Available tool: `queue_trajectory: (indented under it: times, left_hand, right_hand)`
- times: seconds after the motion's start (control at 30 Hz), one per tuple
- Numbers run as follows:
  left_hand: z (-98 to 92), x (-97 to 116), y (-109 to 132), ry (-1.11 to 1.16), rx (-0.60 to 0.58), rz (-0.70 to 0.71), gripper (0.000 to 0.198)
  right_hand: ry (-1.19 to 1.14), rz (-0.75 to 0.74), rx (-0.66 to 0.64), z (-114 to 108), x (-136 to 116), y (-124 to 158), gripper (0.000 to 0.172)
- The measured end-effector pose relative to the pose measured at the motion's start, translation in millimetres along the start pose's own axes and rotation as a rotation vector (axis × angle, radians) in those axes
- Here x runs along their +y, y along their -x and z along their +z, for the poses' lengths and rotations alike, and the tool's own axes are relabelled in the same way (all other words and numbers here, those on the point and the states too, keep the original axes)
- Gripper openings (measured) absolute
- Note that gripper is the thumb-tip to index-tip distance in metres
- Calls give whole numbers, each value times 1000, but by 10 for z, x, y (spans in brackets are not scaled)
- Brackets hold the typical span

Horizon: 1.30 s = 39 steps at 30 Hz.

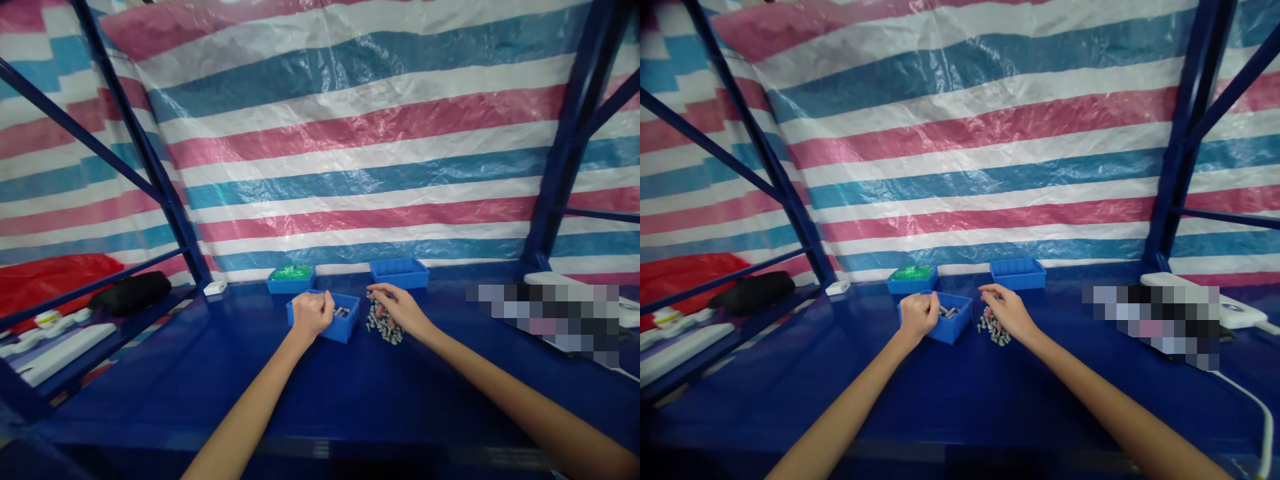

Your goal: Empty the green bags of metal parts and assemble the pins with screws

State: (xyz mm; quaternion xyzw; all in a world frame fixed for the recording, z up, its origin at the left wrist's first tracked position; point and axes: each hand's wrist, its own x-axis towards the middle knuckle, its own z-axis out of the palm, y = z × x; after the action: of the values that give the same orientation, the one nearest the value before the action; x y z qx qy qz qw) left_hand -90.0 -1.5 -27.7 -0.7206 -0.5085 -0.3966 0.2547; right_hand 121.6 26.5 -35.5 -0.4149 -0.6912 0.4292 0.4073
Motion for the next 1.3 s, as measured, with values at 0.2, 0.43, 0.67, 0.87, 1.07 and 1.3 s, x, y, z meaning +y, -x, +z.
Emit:
queue_trajectory:
  times: [0.2, 0.43, 0.67, 0.87, 1.07, 1.3]
  left_hand:
    - [-119, 69, -73, 41, 213, 167, 45]
    - [-288, 154, -150, 101, 395, 302, 38]
    - [-290, 336, -98, 239, 294, 348, 34]
    - [-157, 288, -36, 348, 186, 171, 38]
    - [-10, 313, 19, 423, -152, -88, 31]
    - [130, 278, 23, 509, -321, -210, 34]
  right_hand:
    - [-205, 230, -169, 139, -155, 144, 52]
    - [-519, 378, -397, 177, -289, 292, 65]
    - [-711, 430, -167, 332, -388, 430, 46]
    - [-722, 382, -42, 297, -396, 401, 36]
    - [-654, 361, 135, 246, -339, 350, 38]
    - [-486, 160, 233, 202, -226, 255, 61]
